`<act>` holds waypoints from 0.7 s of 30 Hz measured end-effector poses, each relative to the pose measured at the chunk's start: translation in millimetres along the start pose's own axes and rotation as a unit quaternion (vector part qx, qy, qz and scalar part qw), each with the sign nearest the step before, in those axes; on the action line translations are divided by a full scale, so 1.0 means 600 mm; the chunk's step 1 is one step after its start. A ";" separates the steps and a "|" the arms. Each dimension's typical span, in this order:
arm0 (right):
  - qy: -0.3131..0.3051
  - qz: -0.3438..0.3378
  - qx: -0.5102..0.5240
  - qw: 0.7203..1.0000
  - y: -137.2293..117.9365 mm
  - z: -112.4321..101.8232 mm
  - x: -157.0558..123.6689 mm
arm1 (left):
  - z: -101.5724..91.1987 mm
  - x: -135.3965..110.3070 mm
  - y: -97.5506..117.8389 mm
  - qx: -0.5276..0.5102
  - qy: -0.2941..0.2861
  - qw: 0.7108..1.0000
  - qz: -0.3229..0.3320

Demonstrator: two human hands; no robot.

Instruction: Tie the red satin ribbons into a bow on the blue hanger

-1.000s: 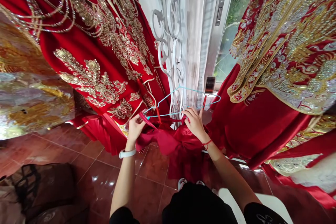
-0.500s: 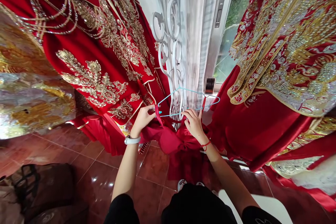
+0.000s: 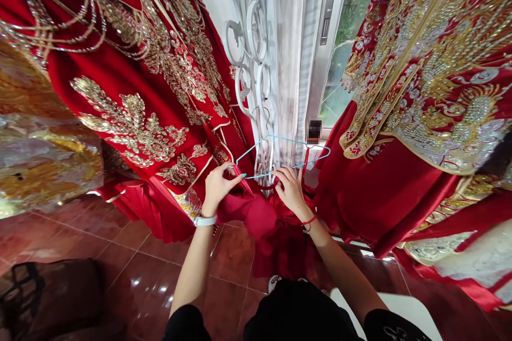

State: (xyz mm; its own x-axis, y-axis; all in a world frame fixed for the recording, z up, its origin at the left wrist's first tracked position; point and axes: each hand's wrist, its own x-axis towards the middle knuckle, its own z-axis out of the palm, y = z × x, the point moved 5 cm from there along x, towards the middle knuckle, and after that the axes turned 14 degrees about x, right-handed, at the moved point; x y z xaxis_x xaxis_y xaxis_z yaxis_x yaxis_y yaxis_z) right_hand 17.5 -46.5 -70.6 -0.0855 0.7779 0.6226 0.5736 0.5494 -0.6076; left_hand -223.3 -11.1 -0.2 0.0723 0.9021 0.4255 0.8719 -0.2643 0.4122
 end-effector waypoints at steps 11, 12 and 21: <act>0.179 0.111 0.081 0.974 0.139 -0.060 -0.086 | 0.002 0.002 -0.018 -0.024 0.008 1.000 0.000; 0.177 0.184 0.045 0.966 0.176 -0.066 -0.103 | 0.003 0.003 -0.018 -0.027 0.010 1.000 0.001; -0.029 0.417 -0.032 0.908 0.331 -0.097 -0.128 | 0.018 0.011 -0.021 -0.064 -0.003 0.998 0.007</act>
State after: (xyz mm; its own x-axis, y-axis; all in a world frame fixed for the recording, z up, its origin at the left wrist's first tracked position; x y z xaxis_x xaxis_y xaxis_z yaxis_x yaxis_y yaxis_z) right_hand 185.5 -15.3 -210.3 0.3577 0.9313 -0.0687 0.5054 -0.2550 -0.8243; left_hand -228.7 1.9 -10.9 0.0869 0.8999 0.4273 0.8017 -0.3178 0.5063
